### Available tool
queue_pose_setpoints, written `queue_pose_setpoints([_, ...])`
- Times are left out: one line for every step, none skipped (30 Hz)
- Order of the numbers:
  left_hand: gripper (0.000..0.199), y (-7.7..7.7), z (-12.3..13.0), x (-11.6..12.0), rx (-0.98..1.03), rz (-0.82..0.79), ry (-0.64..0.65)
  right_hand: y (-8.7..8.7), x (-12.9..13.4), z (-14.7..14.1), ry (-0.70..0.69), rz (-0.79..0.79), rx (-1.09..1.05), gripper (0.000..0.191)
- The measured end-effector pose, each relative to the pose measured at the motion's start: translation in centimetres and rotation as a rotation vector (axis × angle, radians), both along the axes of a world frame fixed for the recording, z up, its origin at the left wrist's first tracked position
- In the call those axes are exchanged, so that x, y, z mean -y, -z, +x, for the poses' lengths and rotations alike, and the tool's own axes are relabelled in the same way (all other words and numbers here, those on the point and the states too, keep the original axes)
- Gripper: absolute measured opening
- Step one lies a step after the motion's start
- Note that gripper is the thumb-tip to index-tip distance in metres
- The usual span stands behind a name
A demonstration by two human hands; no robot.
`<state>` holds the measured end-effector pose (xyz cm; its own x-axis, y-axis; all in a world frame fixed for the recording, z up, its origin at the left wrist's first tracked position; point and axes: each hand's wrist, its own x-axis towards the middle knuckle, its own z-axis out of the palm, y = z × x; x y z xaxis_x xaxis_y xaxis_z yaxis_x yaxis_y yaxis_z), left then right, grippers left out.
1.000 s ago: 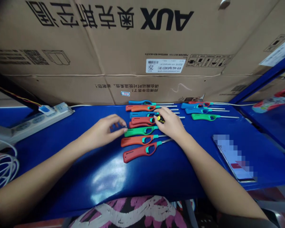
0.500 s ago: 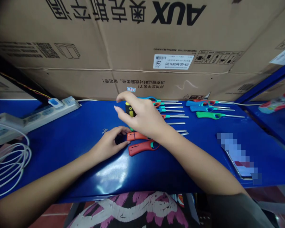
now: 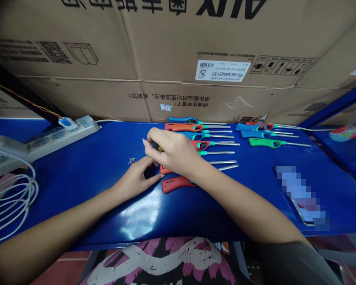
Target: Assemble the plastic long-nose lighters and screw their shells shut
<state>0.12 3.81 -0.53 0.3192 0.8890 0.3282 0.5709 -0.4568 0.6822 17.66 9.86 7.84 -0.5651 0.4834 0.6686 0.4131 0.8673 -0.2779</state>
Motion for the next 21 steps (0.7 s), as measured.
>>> queue_pose_setpoints([0.026,0.0,0.0,0.0,-0.004,0.004,0.002,-0.3,0.1,0.0,0.060,0.017,0.062,0.032])
queue_pose_setpoints([0.027,0.0,0.0,0.0,-0.010,0.008,0.004,-0.6,0.3,0.0,0.127,0.039,0.130,0.040])
queue_pose_setpoints([0.027,0.0,0.0,0.0,-0.019,0.011,0.006,-0.9,0.5,0.0,0.187,0.059,0.196,0.048])
queue_pose_setpoints([0.027,0.1,0.0,0.0,-0.028,0.015,0.008,-1.2,0.7,-0.1,0.228,0.071,0.252,0.054])
queue_pose_setpoints([0.027,0.1,0.0,0.0,-0.035,0.017,0.011,-1.5,0.9,-0.1,0.245,0.066,0.302,0.055])
queue_pose_setpoints([0.027,0.0,0.0,0.0,-0.039,0.019,0.015,-1.8,1.0,-0.2,0.236,0.046,0.346,0.051])
queue_pose_setpoints([0.025,0.0,0.0,0.0,-0.041,0.019,0.016,-2.1,1.1,-0.2,0.209,0.018,0.381,0.043])
queue_pose_setpoints([0.023,0.0,0.0,0.1,-0.043,0.017,0.017,-2.4,1.2,-0.2,0.172,-0.011,0.406,0.033])
queue_pose_setpoints([0.021,0.0,0.1,0.1,-0.046,0.014,0.018,-2.8,1.3,-0.2,0.132,-0.044,0.425,0.026])
queue_pose_setpoints([0.019,0.0,0.1,0.1,-0.049,0.013,0.019,-3.1,1.3,-0.2,0.099,-0.078,0.440,0.026])
queue_pose_setpoints([0.017,0.0,0.1,0.1,-0.053,0.013,0.021,-3.5,1.3,-0.1,0.077,-0.104,0.458,0.031])
queue_pose_setpoints([0.017,0.0,0.1,0.2,-0.057,0.017,0.025,-3.8,1.4,-0.1,0.075,-0.115,0.477,0.032])
queue_pose_setpoints([0.019,0.0,0.1,0.2,-0.059,0.023,0.032,-4.2,1.4,-0.1,0.093,-0.110,0.502,0.029])
queue_pose_setpoints([0.022,0.1,0.1,0.2,-0.060,0.030,0.041,-4.5,1.4,-0.1,0.120,-0.095,0.531,0.026])
queue_pose_setpoints([0.024,0.1,0.1,0.2,-0.060,0.035,0.048,-4.8,1.4,-0.1,0.145,-0.076,0.559,0.027])
queue_pose_setpoints([0.026,0.0,0.1,0.2,-0.061,0.037,0.052,-5.1,1.4,-0.2,0.155,-0.064,0.581,0.029])
queue_pose_setpoints([0.027,0.0,0.1,0.2,-0.063,0.037,0.054,-5.3,1.4,-0.2,0.144,-0.063,0.593,0.029])
queue_pose_setpoints([0.026,0.0,0.1,0.2,-0.068,0.036,0.053,-5.6,1.4,-0.3,0.121,-0.070,0.597,0.026])
queue_pose_setpoints([0.025,0.0,0.1,0.2,-0.072,0.039,0.051,-5.7,1.4,-0.3,0.098,-0.078,0.596,0.023])
queue_pose_setpoints([0.026,-0.1,0.1,0.2,-0.077,0.045,0.053,-5.8,1.4,-0.3,0.093,-0.083,0.596,0.023])
queue_pose_setpoints([0.027,-0.1,0.1,0.2,-0.083,0.053,0.058,-5.9,1.4,-0.3,0.109,-0.082,0.602,0.024])
